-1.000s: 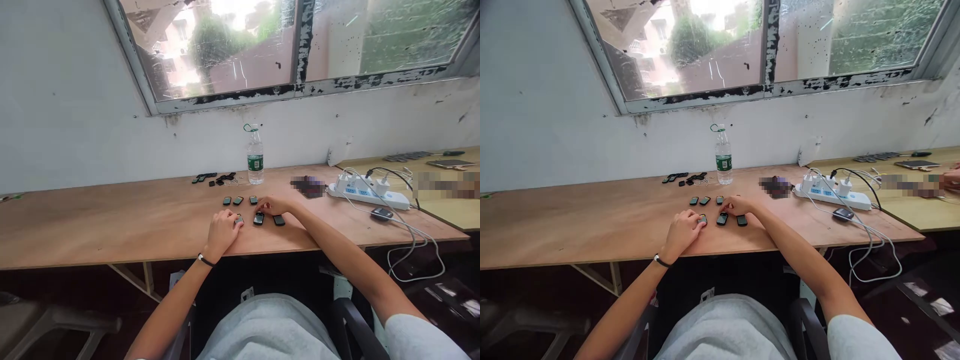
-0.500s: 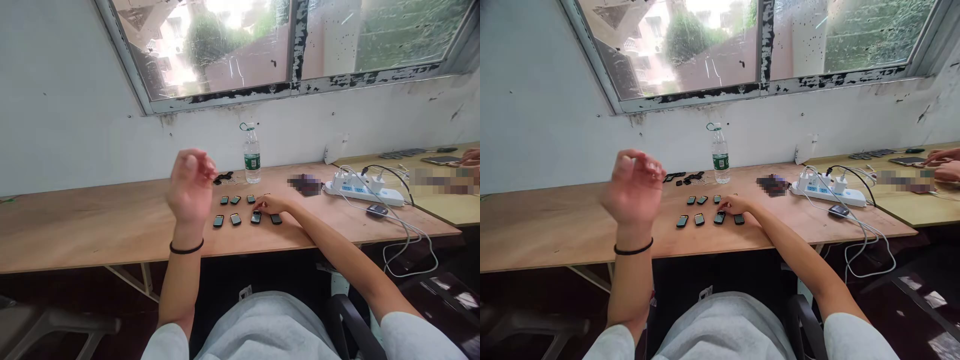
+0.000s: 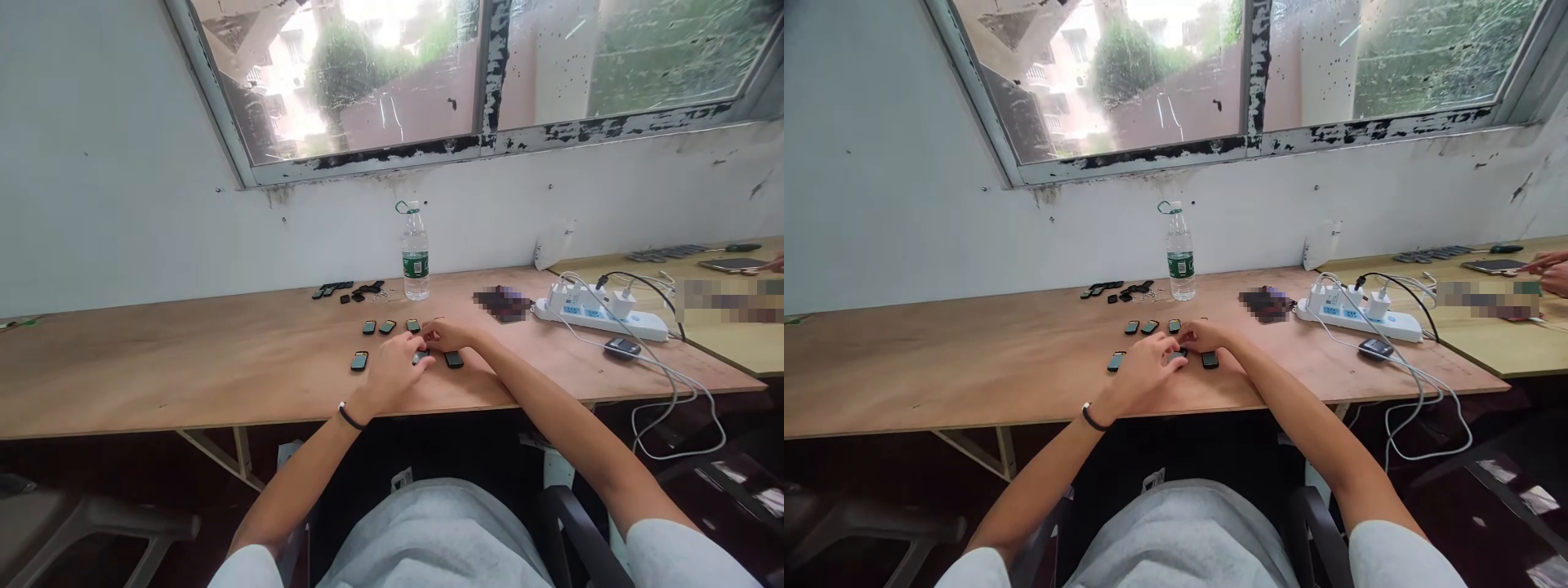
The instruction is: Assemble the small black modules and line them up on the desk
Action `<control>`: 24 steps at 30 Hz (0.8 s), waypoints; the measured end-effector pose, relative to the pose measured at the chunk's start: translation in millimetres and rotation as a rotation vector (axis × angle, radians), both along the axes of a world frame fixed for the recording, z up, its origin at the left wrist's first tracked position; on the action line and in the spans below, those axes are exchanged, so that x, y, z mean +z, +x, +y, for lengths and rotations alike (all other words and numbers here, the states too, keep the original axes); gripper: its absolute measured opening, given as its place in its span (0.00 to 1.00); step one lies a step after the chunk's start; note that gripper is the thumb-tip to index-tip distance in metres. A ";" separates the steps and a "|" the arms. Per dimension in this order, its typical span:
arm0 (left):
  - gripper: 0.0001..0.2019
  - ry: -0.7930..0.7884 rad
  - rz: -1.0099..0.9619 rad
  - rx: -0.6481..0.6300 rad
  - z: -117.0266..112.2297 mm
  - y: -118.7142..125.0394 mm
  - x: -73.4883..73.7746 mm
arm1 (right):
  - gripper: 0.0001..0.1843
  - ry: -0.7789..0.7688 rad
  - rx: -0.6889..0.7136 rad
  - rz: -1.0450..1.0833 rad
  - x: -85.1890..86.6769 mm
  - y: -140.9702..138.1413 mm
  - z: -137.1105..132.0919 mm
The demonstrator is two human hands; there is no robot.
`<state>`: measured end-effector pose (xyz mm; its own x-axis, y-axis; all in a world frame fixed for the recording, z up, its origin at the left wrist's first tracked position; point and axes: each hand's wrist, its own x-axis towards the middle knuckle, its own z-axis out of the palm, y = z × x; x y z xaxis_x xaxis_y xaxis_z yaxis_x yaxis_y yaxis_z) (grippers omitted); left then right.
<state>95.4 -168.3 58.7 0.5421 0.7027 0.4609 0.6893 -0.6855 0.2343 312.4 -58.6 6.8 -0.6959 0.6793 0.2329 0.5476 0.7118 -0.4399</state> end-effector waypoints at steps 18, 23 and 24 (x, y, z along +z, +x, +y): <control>0.08 -0.084 0.249 0.150 10.1 -2.7 -35.3 | 0.13 -0.017 -0.122 0.149 10.4 -3.0 -11.2; 0.08 -0.096 0.170 0.109 14.4 -5.2 -37.7 | 0.10 -0.090 -0.069 0.217 11.3 -10.2 -14.9; 0.08 -0.096 0.149 0.099 15.6 -4.3 -38.9 | 0.10 -0.100 -0.064 0.207 10.3 -11.8 -14.5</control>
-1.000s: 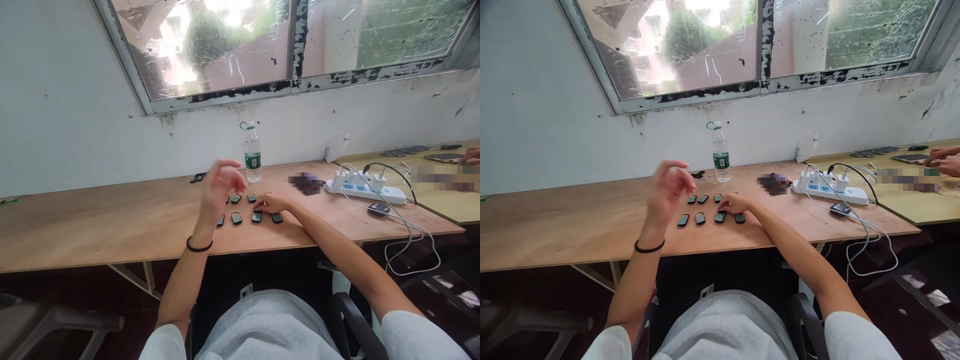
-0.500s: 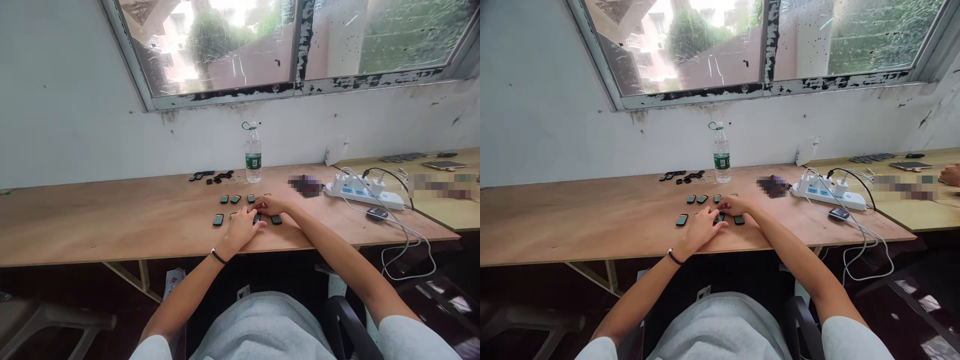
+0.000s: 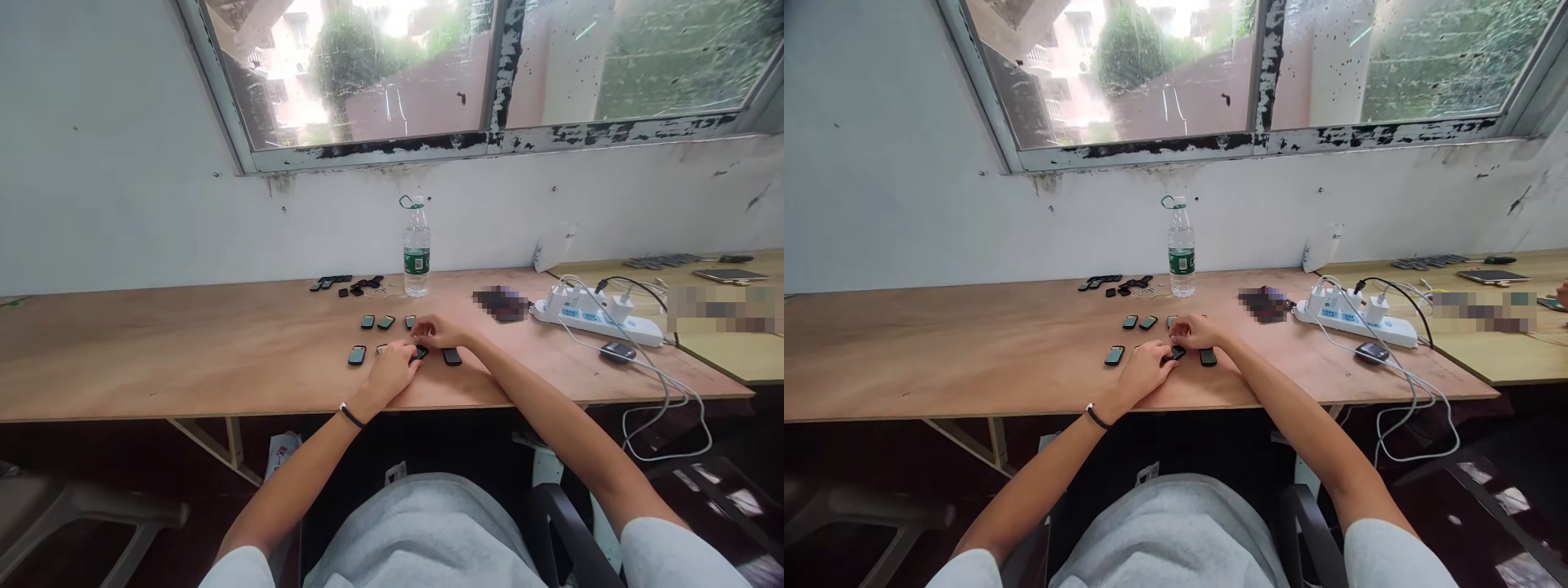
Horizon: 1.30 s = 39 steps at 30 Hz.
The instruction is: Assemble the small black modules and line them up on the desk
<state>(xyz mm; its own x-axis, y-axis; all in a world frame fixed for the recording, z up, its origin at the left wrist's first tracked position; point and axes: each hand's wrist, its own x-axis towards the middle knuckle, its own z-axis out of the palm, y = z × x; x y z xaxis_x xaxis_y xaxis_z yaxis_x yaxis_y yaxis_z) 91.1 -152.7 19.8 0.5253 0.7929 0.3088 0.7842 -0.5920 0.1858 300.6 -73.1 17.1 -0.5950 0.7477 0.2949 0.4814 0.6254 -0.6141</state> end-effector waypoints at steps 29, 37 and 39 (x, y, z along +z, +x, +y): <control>0.12 0.066 -0.068 -0.031 -6.4 14.7 7.9 | 0.18 -0.017 0.052 -0.121 18.1 48.2 5.1; 0.11 -0.022 -0.062 -0.051 -27.0 77.8 -3.2 | 0.21 -0.132 0.148 -0.147 10.7 86.1 -12.4; 0.13 0.008 -0.067 0.005 -31.6 87.0 -6.8 | 0.20 -0.120 0.144 -0.155 9.2 87.4 -14.8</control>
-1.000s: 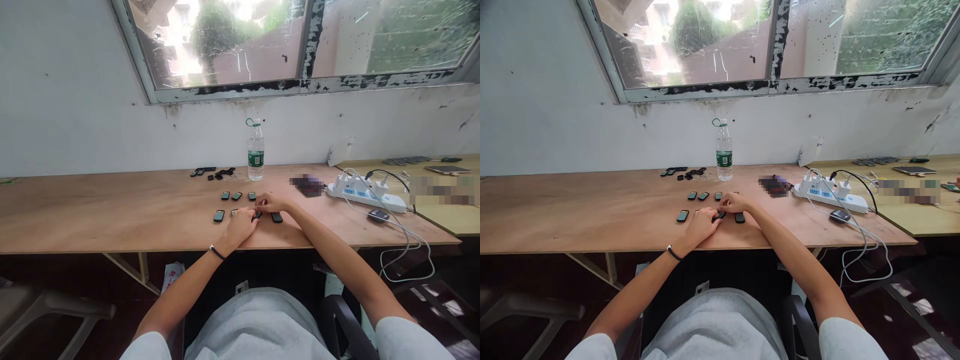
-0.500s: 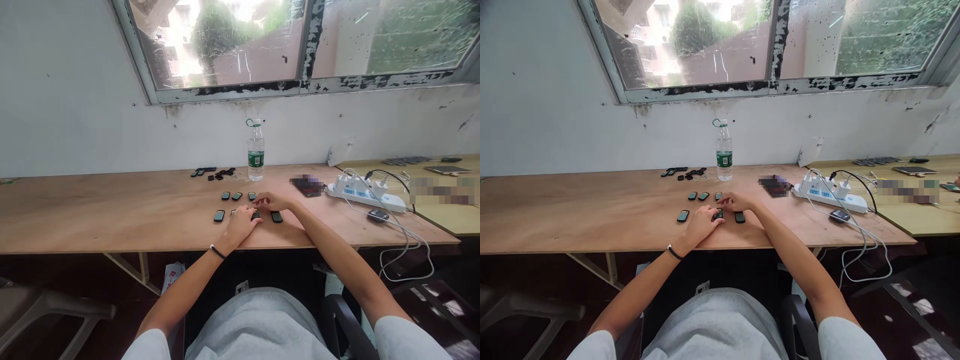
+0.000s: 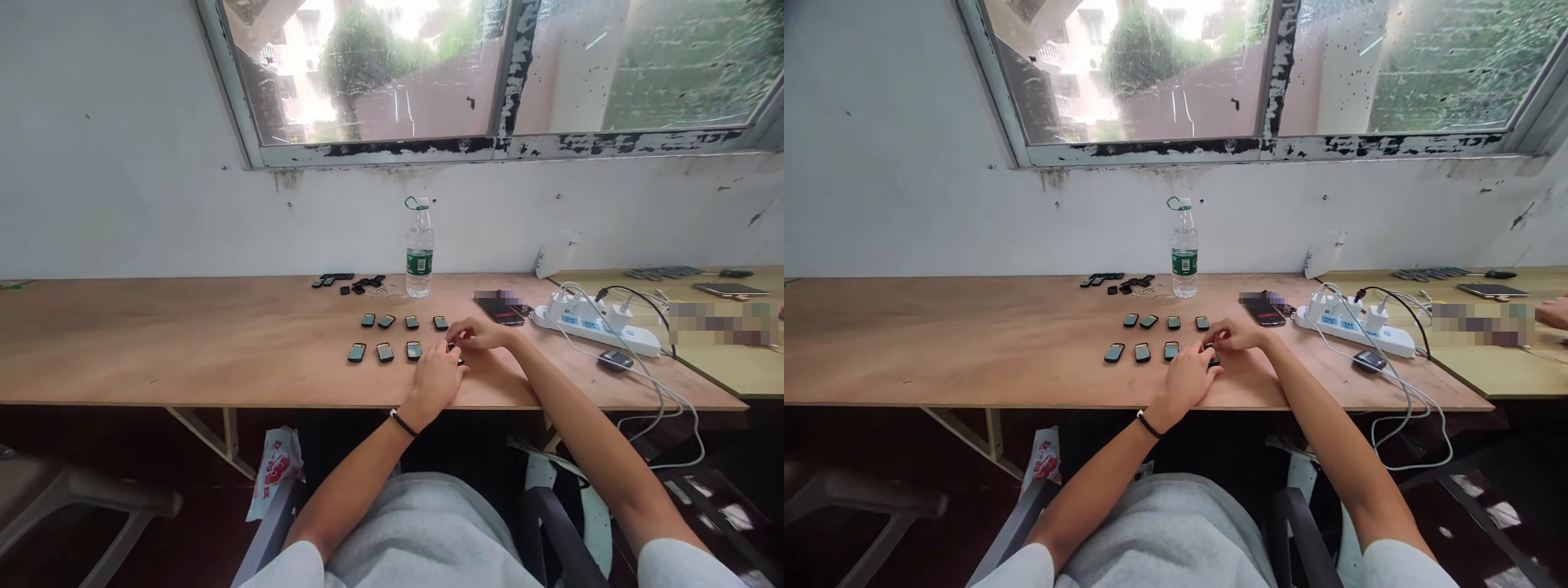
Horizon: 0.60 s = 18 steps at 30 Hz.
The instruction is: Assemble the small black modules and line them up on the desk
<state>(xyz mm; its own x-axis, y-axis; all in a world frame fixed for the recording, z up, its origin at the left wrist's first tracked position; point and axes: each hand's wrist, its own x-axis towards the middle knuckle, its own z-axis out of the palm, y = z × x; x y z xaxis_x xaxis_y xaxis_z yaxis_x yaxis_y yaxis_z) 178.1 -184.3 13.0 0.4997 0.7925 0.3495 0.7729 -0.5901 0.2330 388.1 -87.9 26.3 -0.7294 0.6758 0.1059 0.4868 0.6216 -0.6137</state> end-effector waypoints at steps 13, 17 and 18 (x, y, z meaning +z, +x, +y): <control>0.01 -0.041 -0.221 0.026 9.6 -19.5 -14.5 | 0.18 0.067 -0.067 -0.018 -5.3 -1.5 2.1; 0.01 -0.035 -0.248 0.010 8.9 -19.1 -15.8 | 0.17 0.075 -0.066 -0.035 -6.1 -4.7 2.0; 0.01 -0.034 -0.250 0.007 8.9 -18.9 -16.1 | 0.17 0.067 -0.069 -0.030 -5.9 -5.5 1.6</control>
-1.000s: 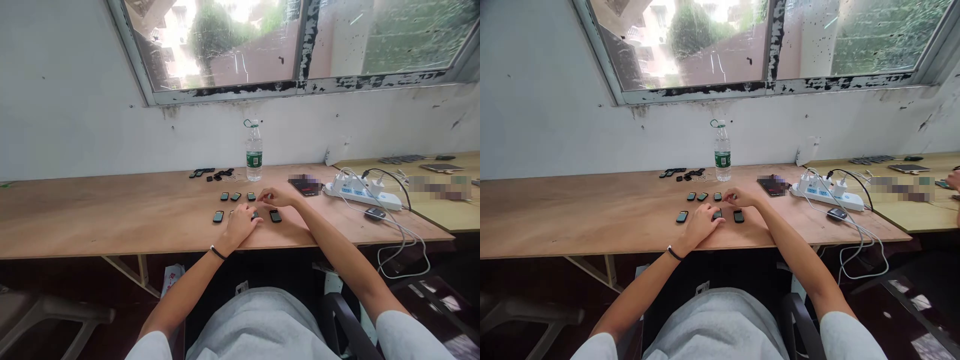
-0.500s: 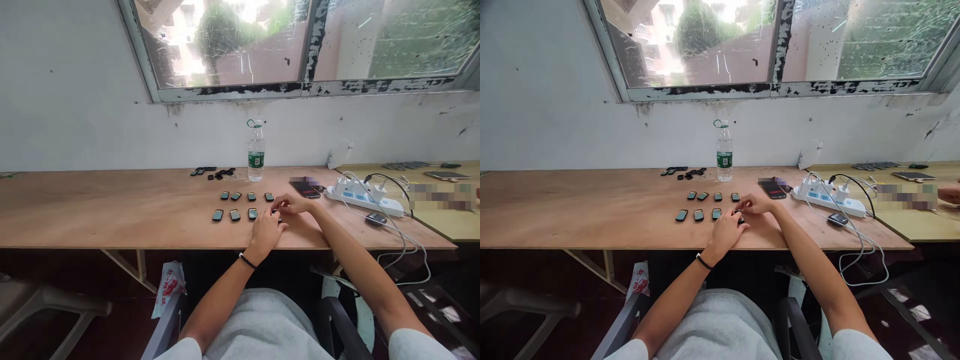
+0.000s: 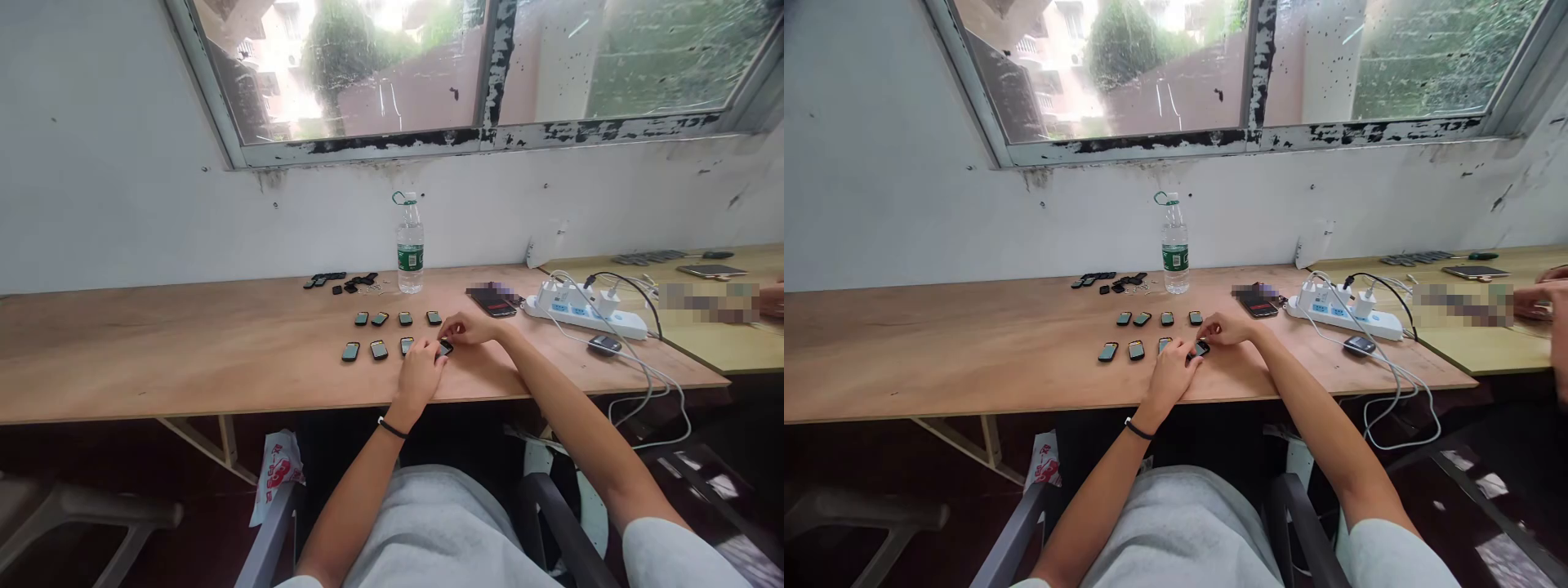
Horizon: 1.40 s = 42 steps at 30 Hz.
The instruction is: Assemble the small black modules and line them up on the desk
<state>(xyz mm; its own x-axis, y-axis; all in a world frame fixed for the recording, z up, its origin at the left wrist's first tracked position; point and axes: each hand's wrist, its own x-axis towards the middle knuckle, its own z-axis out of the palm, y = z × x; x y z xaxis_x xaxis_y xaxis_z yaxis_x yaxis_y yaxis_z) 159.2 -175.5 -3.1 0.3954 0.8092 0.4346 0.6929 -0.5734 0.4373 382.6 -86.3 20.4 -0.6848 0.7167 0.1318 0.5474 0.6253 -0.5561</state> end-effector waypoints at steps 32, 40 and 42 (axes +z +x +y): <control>0.05 -0.026 -0.027 0.055 3.6 5.0 -2.7 | 0.26 -0.101 0.036 0.022 5.3 -8.2 -5.5; 0.01 0.015 -0.075 -0.012 7.2 3.2 -8.4 | 0.19 -0.135 -0.047 0.072 -0.4 -14.3 -2.4; 0.02 0.013 -0.087 -0.022 6.3 3.3 -9.7 | 0.15 -0.124 -0.042 0.048 0.3 -14.9 -2.3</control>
